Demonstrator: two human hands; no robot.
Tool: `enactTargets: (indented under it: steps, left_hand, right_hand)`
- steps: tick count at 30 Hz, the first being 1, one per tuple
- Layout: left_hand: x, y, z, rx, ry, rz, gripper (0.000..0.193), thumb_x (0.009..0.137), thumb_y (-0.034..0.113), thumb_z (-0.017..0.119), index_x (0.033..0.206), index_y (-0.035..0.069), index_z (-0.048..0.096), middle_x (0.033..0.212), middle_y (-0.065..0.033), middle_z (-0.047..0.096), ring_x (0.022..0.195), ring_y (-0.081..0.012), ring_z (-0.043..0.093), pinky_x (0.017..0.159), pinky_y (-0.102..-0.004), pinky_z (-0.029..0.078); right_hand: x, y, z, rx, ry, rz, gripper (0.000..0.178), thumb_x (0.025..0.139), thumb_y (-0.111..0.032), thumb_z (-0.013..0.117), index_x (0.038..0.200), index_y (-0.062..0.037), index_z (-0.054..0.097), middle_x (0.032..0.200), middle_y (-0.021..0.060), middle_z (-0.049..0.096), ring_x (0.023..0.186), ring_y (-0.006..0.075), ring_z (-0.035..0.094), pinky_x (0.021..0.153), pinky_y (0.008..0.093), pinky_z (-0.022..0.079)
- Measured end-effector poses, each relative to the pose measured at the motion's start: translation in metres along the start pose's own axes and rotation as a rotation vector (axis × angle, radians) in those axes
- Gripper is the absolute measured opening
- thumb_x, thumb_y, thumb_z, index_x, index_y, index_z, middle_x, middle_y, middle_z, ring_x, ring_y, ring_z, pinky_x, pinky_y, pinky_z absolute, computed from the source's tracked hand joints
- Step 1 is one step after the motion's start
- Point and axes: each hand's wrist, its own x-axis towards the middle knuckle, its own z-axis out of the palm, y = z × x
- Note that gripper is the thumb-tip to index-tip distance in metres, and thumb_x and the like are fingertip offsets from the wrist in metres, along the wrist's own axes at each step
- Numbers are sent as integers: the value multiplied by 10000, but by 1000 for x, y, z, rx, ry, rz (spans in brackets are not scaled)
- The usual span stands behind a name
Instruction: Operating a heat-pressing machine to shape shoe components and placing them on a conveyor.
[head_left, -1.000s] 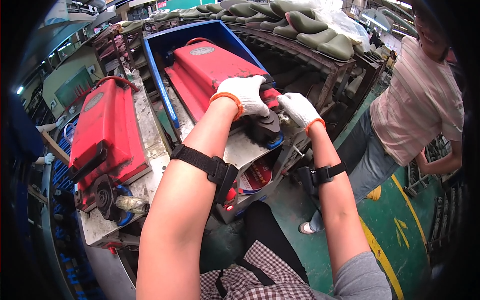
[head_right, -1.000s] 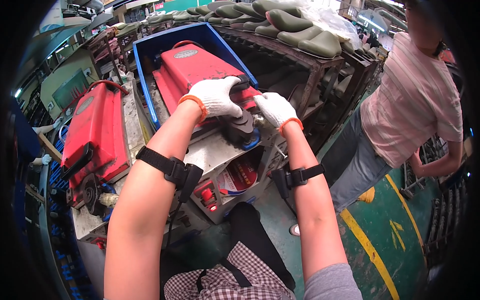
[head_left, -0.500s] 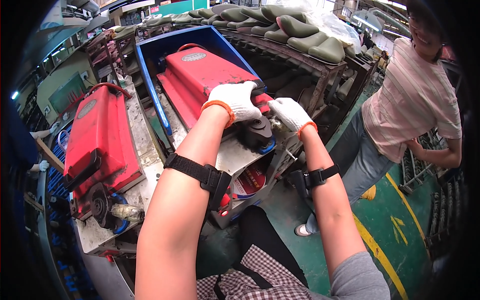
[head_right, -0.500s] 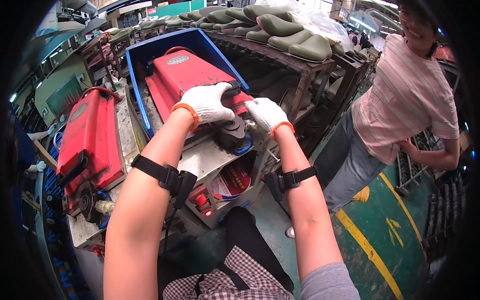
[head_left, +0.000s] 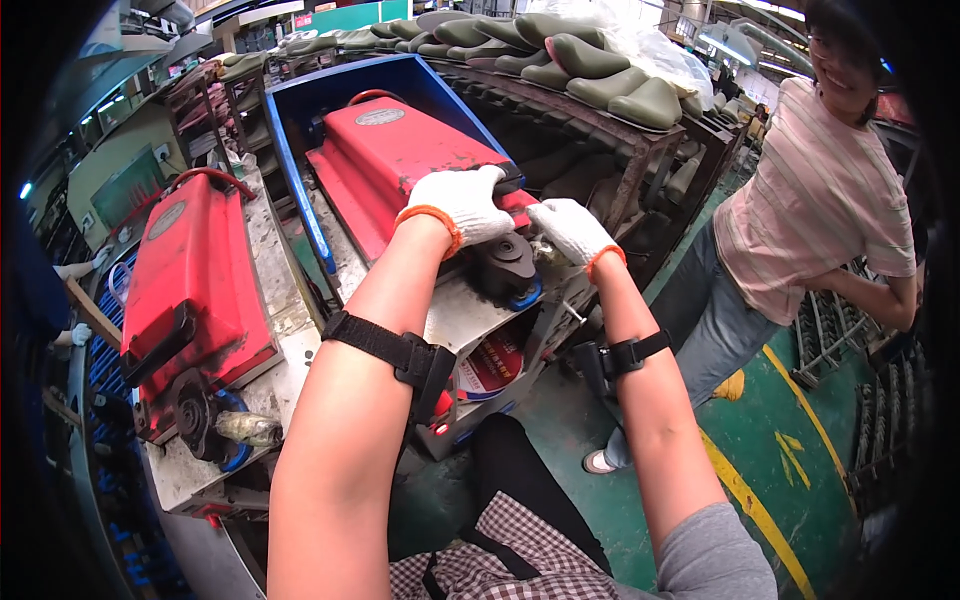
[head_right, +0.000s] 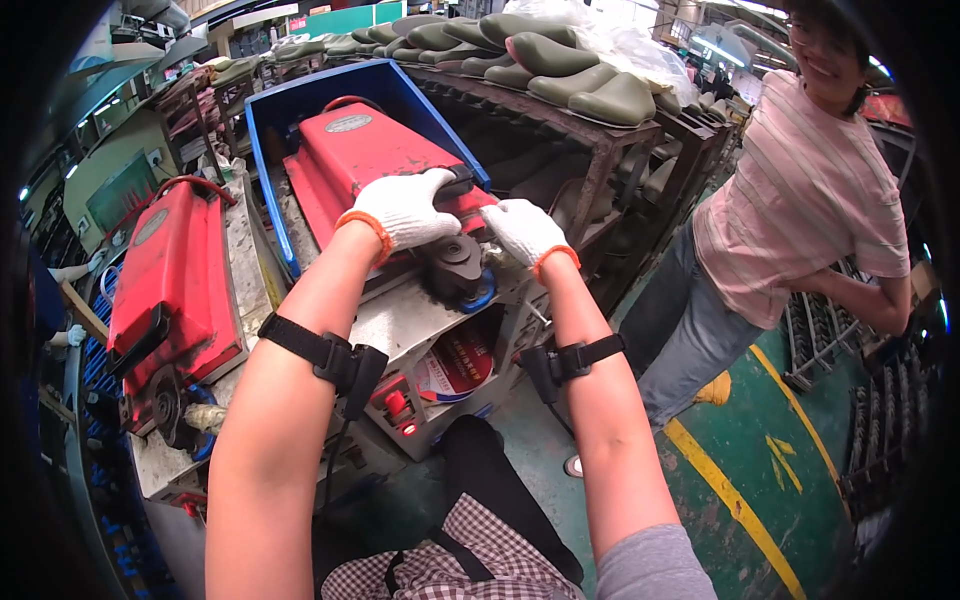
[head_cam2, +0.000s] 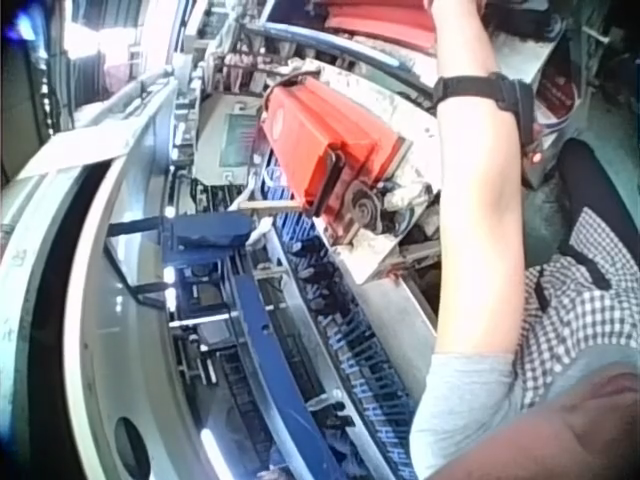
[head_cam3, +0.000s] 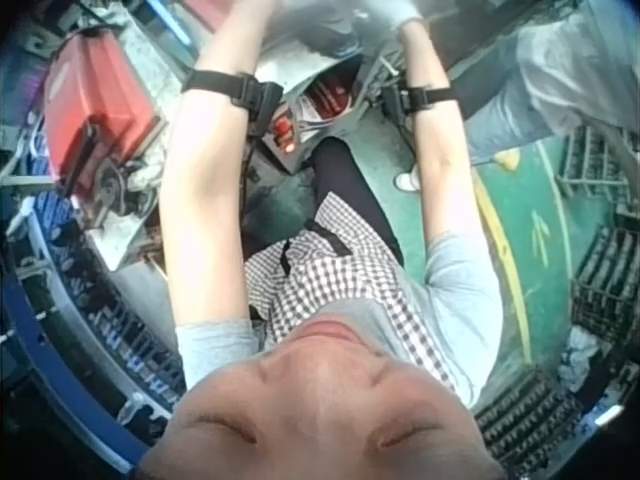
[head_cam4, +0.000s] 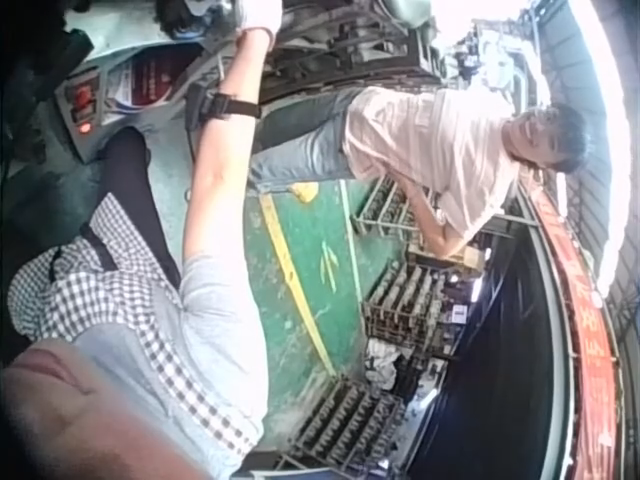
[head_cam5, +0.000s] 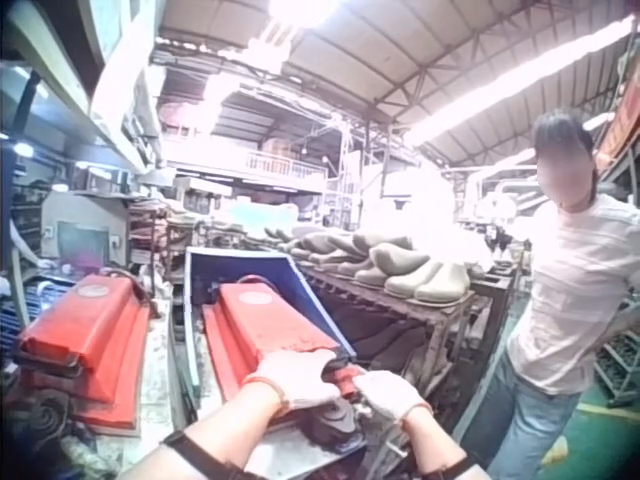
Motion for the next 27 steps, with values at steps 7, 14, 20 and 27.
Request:
enactTargets:
  steps: [7,14,20,27]
  left_hand:
    - [4,-5,3,8,15,15,718,808,464,651,1467,195,555,1277,-197,707,1155,-374,684,1009,-441,527]
    - [5,-7,6,5,31,24,686,830,439,630,1470,209,542,1286,-182,706,1157,-378,682,1017,-447,525]
    - [4,-6,7,21,53,10,537,886,310,580,1400,159,593,1262,-166,722,1160,-353,688,1006,-438,528]
    - [5,-8,10,18,69,24,509,893,286,569,1380,144,598,1247,-183,724,1142,-368,692,991,-453,530]
  right_hand:
    - [2,4,1,-25,1,-1,550,998,-484,499,1153,-24,758,1150,243,738,1113,417,693,994,453,522]
    - [2,4,1,-22,-18,19,566,997,-510,496,1185,-42,752,1183,229,734,1135,410,686,1006,450,518]
    - [2,2,0,-23,-28,28,574,991,-517,483,1171,-47,759,1161,224,742,1119,407,694,996,448,525]
    - [1,2,0,-15,-32,22,573,989,-511,472,1152,-42,759,1141,223,747,1098,410,698,982,451,527]
